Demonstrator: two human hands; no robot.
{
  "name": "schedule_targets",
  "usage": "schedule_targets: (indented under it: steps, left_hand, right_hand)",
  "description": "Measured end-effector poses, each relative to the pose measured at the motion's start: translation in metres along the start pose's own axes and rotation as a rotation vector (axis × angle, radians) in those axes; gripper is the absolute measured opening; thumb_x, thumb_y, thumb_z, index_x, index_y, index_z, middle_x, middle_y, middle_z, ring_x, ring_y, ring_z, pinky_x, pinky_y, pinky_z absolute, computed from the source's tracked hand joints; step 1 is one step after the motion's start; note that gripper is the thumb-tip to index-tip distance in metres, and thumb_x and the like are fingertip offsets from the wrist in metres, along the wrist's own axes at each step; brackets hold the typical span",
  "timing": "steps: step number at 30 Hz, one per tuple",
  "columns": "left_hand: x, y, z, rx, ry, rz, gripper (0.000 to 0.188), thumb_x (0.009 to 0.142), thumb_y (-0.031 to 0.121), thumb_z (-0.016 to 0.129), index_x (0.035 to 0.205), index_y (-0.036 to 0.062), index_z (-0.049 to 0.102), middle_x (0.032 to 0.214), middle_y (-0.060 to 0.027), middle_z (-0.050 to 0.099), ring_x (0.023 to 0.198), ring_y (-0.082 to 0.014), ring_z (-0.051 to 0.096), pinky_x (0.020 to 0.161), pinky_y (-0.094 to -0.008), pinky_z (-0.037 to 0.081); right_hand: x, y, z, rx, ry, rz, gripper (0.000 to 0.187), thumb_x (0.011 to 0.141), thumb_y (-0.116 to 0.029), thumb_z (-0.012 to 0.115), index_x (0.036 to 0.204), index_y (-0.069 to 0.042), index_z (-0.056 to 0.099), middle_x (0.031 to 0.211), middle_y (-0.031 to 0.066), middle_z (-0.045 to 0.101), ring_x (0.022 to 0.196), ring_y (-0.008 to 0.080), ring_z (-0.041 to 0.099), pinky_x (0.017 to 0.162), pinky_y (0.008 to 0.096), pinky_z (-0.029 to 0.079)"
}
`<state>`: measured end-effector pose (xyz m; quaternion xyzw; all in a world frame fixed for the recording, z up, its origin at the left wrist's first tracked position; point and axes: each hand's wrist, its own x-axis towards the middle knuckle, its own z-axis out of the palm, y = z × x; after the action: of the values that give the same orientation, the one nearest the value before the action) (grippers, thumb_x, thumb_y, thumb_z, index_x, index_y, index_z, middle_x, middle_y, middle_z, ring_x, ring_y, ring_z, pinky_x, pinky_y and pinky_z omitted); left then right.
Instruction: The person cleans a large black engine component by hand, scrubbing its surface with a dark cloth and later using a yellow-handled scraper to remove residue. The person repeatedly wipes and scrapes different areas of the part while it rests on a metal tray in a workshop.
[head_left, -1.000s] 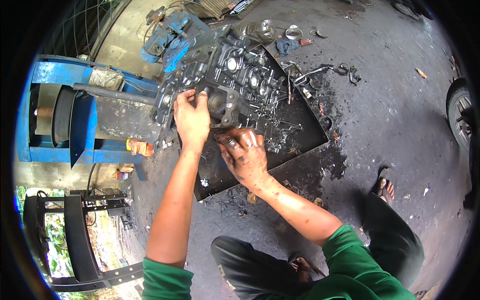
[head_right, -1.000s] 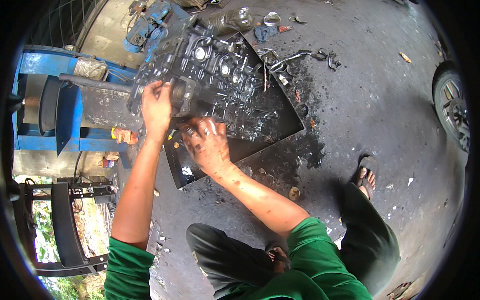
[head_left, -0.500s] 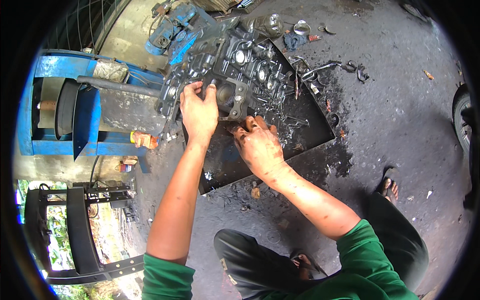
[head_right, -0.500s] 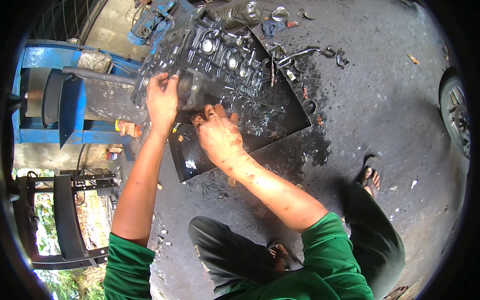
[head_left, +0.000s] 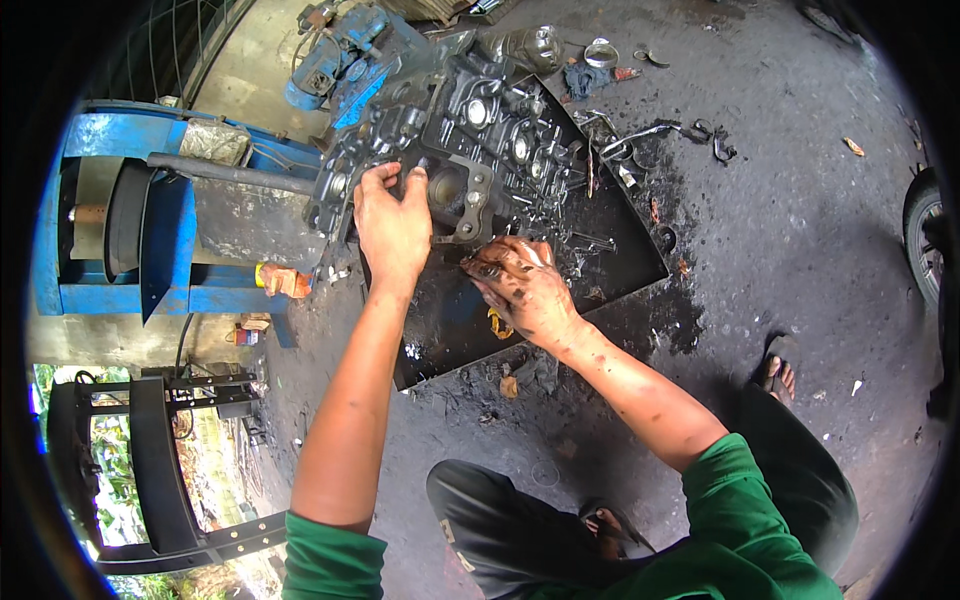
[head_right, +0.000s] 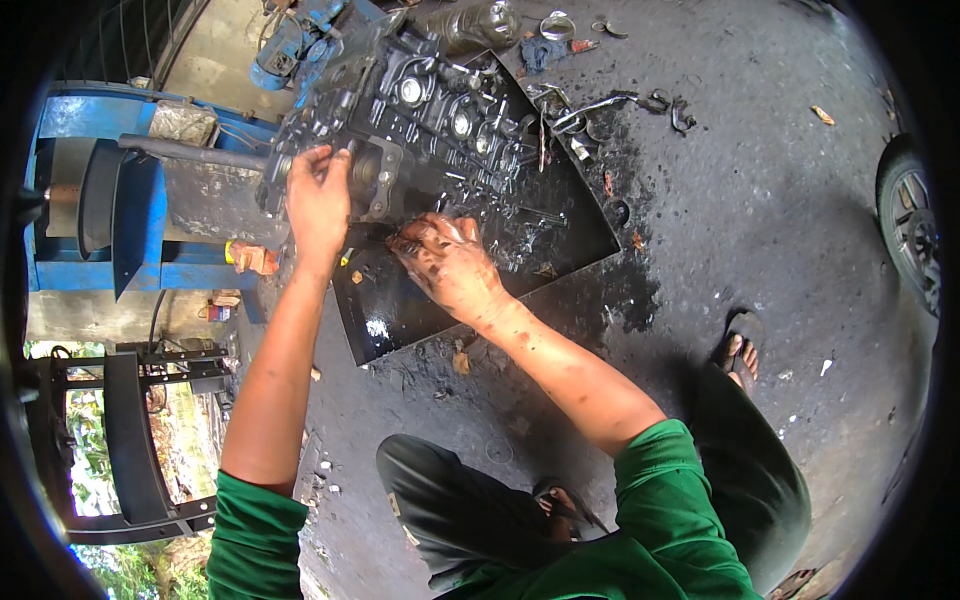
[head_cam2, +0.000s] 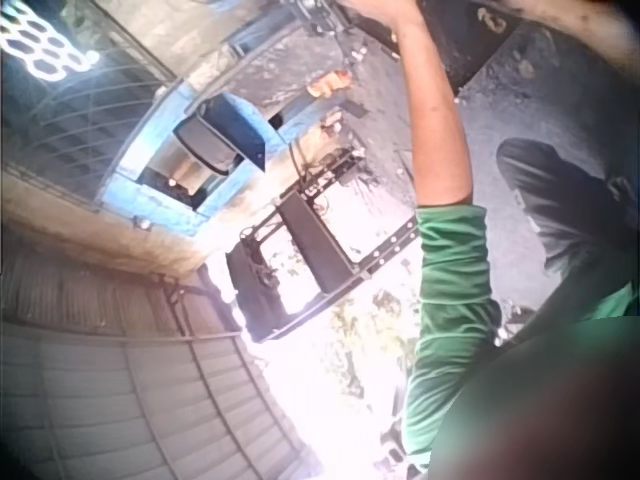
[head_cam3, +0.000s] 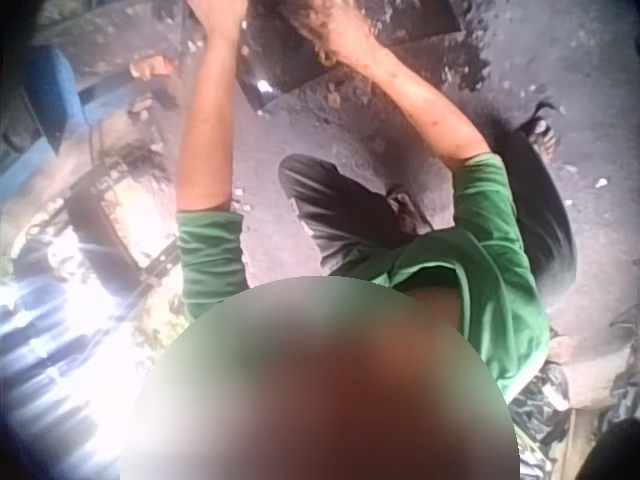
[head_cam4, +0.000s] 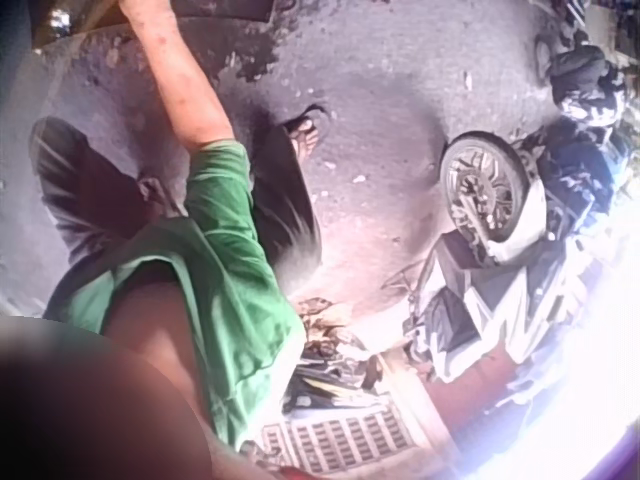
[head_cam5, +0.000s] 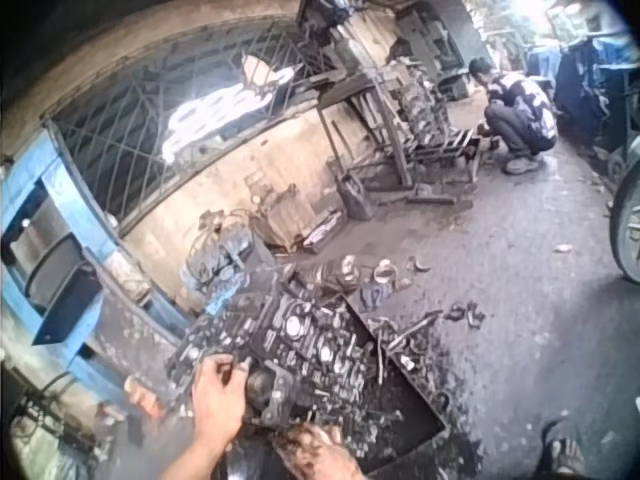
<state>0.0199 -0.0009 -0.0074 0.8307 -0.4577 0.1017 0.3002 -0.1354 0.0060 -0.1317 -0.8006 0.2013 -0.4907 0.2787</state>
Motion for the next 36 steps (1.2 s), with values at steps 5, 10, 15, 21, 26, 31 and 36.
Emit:
schedule_targets:
  steps: [5,10,15,21,26,31,36]
  left_hand:
    - [-0.001,0.0,0.001,-0.011,0.008,0.029,0.041,0.088,0.028,0.069,0.114,-0.0032,0.06,0.112,-0.0196,0.061,0.109,-0.034,0.058,0.098,-0.0418,0.043]
    - [-0.001,0.001,-0.001,0.046,-0.013,0.011,0.042,0.088,0.029,0.069,0.115,-0.0023,0.06,0.114,-0.0193,0.061,0.11,-0.0341,0.058,0.098,-0.042,0.043]
    - [0.001,0.001,-0.001,0.017,-0.017,-0.015,0.041,0.089,0.029,0.069,0.115,-0.002,0.061,0.115,-0.0197,0.061,0.111,-0.0335,0.058,0.098,-0.0418,0.043]
    - [0.001,0.0,0.0,-0.009,-0.004,-0.01,0.039,0.09,0.027,0.068,0.114,-0.0036,0.062,0.112,-0.0199,0.063,0.108,-0.0333,0.06,0.097,-0.0414,0.044]
    - [0.002,0.003,-0.001,-0.014,-0.012,-0.023,0.038,0.09,0.026,0.069,0.113,-0.0039,0.063,0.111,-0.0196,0.065,0.105,-0.0307,0.061,0.095,-0.0395,0.046]
    - [0.001,0.006,-0.004,0.008,-0.029,-0.024,0.037,0.091,0.025,0.068,0.116,-0.0019,0.062,0.11,-0.0166,0.064,0.102,-0.0262,0.061,0.094,-0.0376,0.046]
    - [0.001,0.008,-0.004,0.008,-0.033,-0.035,0.039,0.092,0.026,0.067,0.118,-0.0014,0.061,0.108,-0.0147,0.063,0.098,-0.0232,0.06,0.092,-0.0363,0.047]
  right_hand:
    - [-0.004,-0.005,0.006,-0.019,-0.046,0.156,0.039,0.08,-0.013,0.074,0.118,-0.019,0.068,0.117,0.0004,0.06,0.114,0.0242,0.053,0.088,0.0423,0.043]
    - [0.021,-0.018,-0.018,-0.093,-0.318,0.306,0.023,0.084,-0.017,0.066,0.106,-0.011,0.071,0.114,0.0061,0.064,0.118,0.0277,0.052,0.09,0.0498,0.045]
    - [0.024,-0.011,-0.031,-0.145,-0.403,0.363,0.023,0.084,-0.011,0.059,0.104,-0.009,0.071,0.117,0.0086,0.065,0.121,0.0286,0.053,0.097,0.0508,0.045]
    - [-0.03,0.116,-0.031,-0.084,-0.347,0.717,0.033,0.074,-0.004,0.069,0.106,-0.013,0.071,0.109,0.0161,0.068,0.105,0.035,0.062,0.094,0.0398,0.051]
    - [-0.097,0.201,0.003,-0.306,-0.258,1.029,0.04,0.089,-0.007,0.051,0.128,-0.012,0.059,0.143,0.0146,0.048,0.132,0.0381,0.045,0.107,0.0528,0.041]
    - [-0.146,0.197,0.033,-0.434,-0.525,1.01,0.044,0.096,-0.009,0.044,0.138,-0.018,0.053,0.158,0.0068,0.031,0.142,0.0354,0.035,0.109,0.0527,0.041]
    - [-0.133,0.204,0.011,-0.225,-0.298,1.058,0.063,0.072,-0.01,0.076,0.131,-0.012,0.057,0.133,0.0221,0.057,0.124,0.0352,0.055,0.101,0.0398,0.05]
